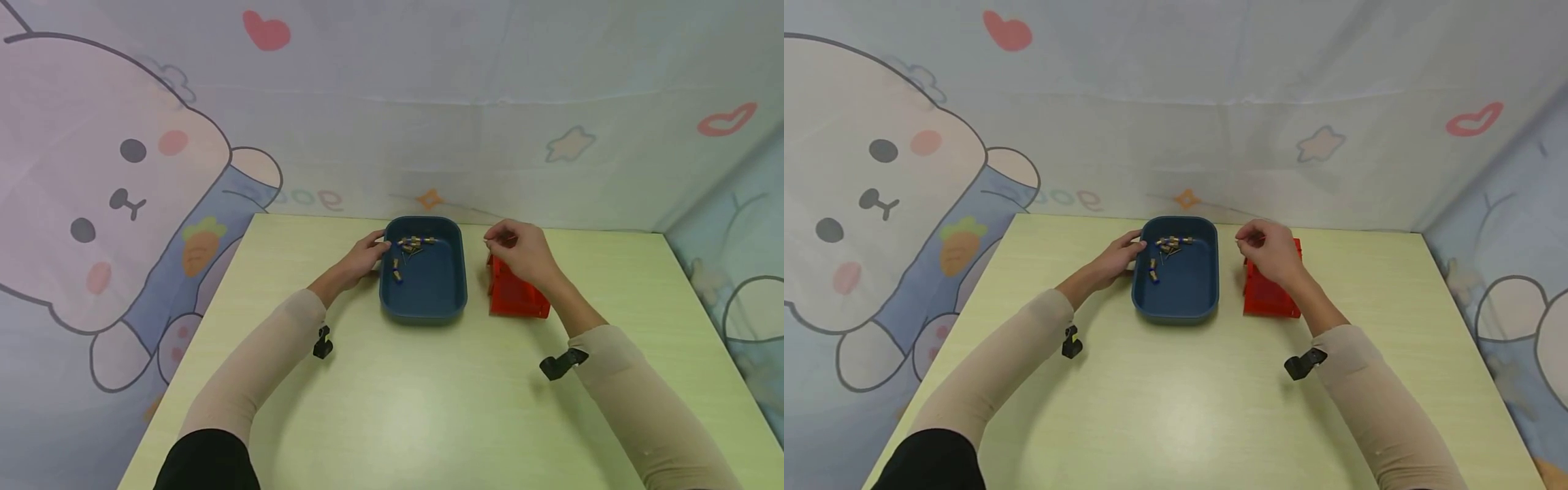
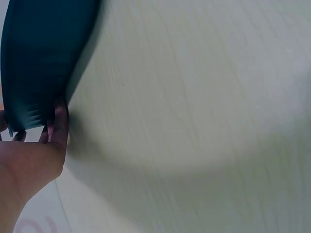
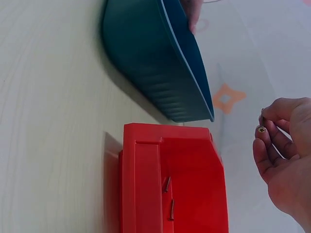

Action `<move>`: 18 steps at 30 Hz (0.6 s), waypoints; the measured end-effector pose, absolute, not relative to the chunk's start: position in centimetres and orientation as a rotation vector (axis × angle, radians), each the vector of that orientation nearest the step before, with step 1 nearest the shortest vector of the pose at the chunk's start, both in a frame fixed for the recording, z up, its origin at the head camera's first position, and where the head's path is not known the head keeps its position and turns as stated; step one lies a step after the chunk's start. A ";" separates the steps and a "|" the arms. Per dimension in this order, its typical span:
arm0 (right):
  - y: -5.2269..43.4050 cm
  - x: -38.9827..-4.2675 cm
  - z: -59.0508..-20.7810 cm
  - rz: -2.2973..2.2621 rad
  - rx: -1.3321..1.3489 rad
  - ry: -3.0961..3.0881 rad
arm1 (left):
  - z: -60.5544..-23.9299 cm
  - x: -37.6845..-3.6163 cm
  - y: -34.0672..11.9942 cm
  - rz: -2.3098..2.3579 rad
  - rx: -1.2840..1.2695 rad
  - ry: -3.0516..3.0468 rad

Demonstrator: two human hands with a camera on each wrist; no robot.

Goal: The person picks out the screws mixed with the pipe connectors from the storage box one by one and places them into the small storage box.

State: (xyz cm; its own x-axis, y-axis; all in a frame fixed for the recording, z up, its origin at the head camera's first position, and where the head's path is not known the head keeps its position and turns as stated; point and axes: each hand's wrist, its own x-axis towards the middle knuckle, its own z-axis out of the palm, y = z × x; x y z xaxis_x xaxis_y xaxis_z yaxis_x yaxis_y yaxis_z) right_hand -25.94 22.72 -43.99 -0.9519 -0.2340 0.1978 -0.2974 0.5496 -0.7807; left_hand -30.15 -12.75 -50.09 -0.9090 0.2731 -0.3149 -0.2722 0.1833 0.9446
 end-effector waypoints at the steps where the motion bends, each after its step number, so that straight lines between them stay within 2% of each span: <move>1: 22.8 -26.0 -44.0 1.383 0.453 -2.703 | -50.1 -30.2 -12.8 1.775 0.003 2.049; 18: 24.8 -27.2 -44.7 1.294 0.378 -2.760 | -50.0 -30.2 -12.9 1.771 0.003 2.047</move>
